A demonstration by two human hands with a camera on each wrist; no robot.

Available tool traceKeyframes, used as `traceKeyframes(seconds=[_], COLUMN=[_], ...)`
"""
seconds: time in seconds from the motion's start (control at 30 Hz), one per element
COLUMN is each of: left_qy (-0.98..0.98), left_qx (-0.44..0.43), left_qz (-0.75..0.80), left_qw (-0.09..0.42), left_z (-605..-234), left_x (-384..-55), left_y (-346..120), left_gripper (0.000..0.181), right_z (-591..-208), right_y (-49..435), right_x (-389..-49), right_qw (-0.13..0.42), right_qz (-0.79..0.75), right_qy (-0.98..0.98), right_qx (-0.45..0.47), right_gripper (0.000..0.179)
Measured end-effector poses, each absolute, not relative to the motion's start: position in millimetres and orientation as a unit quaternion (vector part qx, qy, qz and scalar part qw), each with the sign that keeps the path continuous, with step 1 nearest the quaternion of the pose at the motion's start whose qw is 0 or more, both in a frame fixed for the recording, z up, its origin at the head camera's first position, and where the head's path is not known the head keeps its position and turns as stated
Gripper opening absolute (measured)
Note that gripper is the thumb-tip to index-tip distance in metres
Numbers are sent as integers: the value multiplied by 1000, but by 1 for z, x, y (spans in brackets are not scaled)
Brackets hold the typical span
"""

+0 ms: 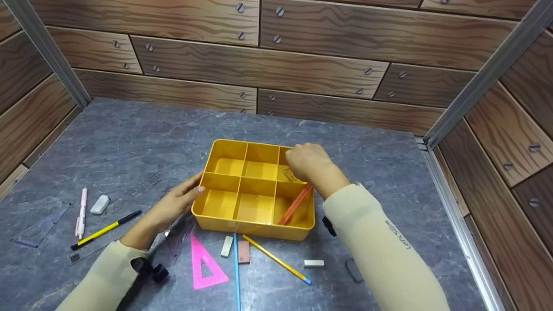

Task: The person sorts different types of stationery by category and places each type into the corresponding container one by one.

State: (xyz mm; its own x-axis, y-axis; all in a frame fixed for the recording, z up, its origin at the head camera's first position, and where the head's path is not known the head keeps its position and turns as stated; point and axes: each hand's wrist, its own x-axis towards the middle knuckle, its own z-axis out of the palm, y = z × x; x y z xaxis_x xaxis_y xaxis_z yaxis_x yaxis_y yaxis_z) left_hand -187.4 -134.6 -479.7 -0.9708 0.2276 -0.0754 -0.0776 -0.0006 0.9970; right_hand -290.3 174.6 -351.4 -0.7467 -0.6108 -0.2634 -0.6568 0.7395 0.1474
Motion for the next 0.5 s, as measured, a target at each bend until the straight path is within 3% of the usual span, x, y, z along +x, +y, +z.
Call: traceKeyframes(seconds=[0.37,0.5], left_qy=[687,685], left_qx=[65,62], left_qz=[717,718], left_qw=[103,106], left_z=[-480,-480], left_x=[-187,-187], left_y=[-134,-133], left_gripper=[60,60], right_z=[-361,-360], right_y=[179,181], right_x=[-294,-293], right_qw=[135,123], right_qz=[126,121], right_qy=[926,928], right_qx=[-330,-331], right_gripper=[22,22])
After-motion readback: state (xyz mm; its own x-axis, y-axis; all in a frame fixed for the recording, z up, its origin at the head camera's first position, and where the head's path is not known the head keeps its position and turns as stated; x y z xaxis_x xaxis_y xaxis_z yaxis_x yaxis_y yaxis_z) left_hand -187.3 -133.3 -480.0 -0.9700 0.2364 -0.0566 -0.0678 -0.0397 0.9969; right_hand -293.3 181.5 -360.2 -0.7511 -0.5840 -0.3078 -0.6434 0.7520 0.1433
